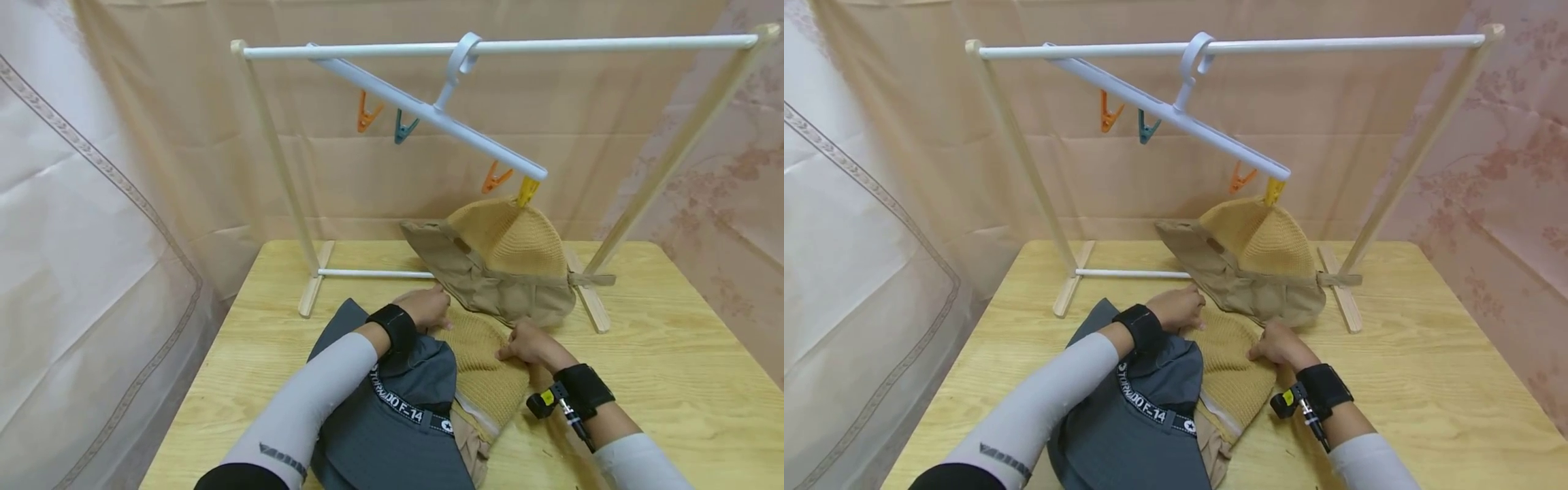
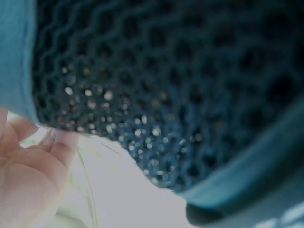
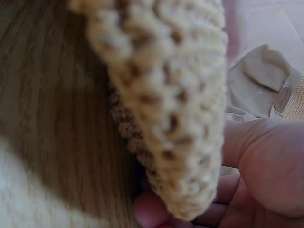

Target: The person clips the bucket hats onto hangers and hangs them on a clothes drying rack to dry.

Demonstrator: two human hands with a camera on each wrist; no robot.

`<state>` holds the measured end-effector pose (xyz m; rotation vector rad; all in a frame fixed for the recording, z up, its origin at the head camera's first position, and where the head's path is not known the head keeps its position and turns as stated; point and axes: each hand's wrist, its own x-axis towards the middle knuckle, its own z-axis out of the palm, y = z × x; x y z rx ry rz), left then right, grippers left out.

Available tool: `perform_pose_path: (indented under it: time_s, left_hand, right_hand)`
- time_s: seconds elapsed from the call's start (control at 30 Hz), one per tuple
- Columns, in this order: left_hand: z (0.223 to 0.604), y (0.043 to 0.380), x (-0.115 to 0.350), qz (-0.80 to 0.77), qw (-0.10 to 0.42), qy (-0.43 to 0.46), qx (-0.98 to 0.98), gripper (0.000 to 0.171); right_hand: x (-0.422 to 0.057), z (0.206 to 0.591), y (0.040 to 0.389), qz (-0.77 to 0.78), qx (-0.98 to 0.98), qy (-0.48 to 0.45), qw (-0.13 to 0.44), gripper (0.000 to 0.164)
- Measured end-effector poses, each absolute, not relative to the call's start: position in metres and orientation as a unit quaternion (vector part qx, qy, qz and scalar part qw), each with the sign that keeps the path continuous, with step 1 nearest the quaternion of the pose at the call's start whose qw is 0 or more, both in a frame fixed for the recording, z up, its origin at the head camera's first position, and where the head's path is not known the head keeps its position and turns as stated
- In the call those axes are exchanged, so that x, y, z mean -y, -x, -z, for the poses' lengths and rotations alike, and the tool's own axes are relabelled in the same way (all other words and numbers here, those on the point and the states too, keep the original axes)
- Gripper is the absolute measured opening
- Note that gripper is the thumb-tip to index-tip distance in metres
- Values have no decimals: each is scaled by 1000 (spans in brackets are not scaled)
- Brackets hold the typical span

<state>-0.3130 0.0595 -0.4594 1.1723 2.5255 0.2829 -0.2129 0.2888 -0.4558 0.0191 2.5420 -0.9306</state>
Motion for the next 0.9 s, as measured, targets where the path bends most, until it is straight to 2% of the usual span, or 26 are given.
perform_pose_path:
  time_s: [0.3,0.47,0.63,0.8,0.9]
  left_hand:
    - [472,323,-64,-65,158,-416,-893,40]
    - [465,314,-47,-186,195,-429,-862,32]
    - [455,303,-38,-265,228,-403,-846,25]
    - [459,303,-50,-166,191,-399,-881,43]
    - [458,308,-57,-85,151,-388,-905,53]
  right_hand:
    - [-290,459,213,328,-923,3,203,49]
    - [-287,461,212,321,-928,18,189,50]
    - [-287,464,209,329,-928,29,170,50]
    - [-292,463,201,338,-925,2,176,50]
    - [-294,464,200,352,-921,-8,166,49]
